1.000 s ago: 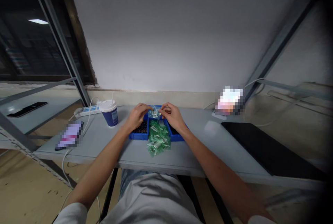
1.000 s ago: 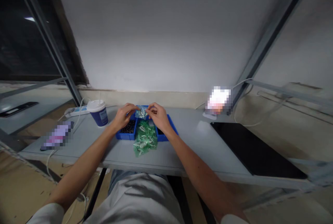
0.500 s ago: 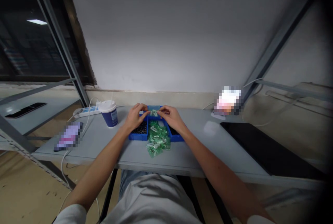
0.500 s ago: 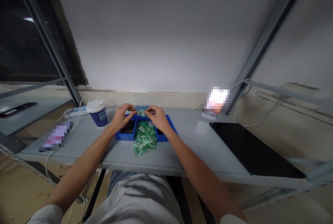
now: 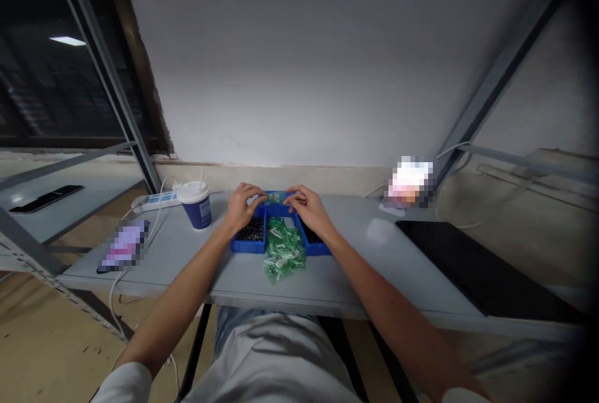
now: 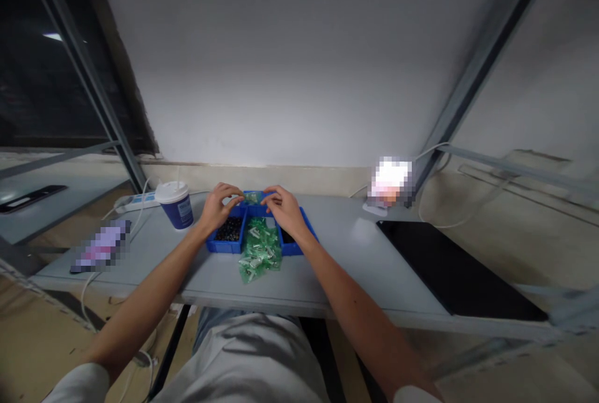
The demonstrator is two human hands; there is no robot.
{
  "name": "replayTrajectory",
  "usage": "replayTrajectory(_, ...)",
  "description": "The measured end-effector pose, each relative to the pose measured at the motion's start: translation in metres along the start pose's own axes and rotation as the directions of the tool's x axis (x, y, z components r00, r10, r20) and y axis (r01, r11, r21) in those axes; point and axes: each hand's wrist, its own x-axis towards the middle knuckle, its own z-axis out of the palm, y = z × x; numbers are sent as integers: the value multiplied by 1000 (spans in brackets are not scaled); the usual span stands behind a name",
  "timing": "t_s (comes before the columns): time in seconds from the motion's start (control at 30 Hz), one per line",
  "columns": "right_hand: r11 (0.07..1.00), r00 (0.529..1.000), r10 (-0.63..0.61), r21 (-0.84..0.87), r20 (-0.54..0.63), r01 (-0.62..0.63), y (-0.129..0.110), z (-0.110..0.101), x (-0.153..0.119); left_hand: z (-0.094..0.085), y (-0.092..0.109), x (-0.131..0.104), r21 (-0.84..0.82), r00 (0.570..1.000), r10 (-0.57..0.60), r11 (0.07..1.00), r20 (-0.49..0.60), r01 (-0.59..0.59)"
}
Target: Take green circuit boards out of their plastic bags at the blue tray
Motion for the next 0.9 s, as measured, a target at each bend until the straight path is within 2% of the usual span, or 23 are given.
replayTrajectory(0.07, 985, 999, -50, -164, 1, 50, -4, -3, -1, 2, -9, 10, -67, 990, -140, 988, -30, 138)
replayTrajectory(0.1, 961, 996, -77, -263, 34, 84, -6, -4, -2, 4, -15, 16, -112, 978, -209, 972, -2, 207)
replayTrajectory(0.17, 884, 984, -103, -440, 143, 157, -10, -4, -4, 8, -28, 29, -143, 934, -335, 925, 122, 351)
replayTrajectory(0.23, 803, 960, -90, -551, 265, 228, -13, -4, -6, 11, -41, 38, -50, 887, -405, 904, 223, 425)
replayTrajectory(0.3, 737, 928, -61, -611, 368, 291, -15, -2, -9, 13, -50, 41, 80, 870, -462, 887, 174, 455)
replayTrajectory(0.4, 693, 855, 5, -618, 519, 372, -18, -1, -14, 11, -53, 33, 130, 912, -397, 915, 104, 383)
replayTrajectory(0.5, 688, 787, 52, -593, 615, 417, -19, 0, -18, 3, -43, 20, 129, 966, -240, 965, 93, 228)
replayTrajectory(0.6, 686, 763, 54, -579, 644, 440, -17, 0, -18, -6, -30, 9, 120, 989, -81, 991, 123, 66)
replayTrajectory(0.7, 693, 749, 27, -552, 662, 463, -14, 1, -16, -13, -23, 3, 101, 985, 21, 994, 172, -39)
replayTrajectory(0.77, 701, 760, -11, -537, 650, 469, -14, 1, -15, -15, -21, 2, 92, 982, 56, 993, 181, -74)
replayTrajectory(0.8, 702, 780, -41, -538, 624, 467, -15, 1, -14, -15, -20, 2, 88, 982, 67, 993, 176, -83)
replayTrajectory(0.9, 708, 878, -163, -567, 449, 421, -18, 1, -12, -14, -17, 2, 65, 982, 107, 991, 155, -119)
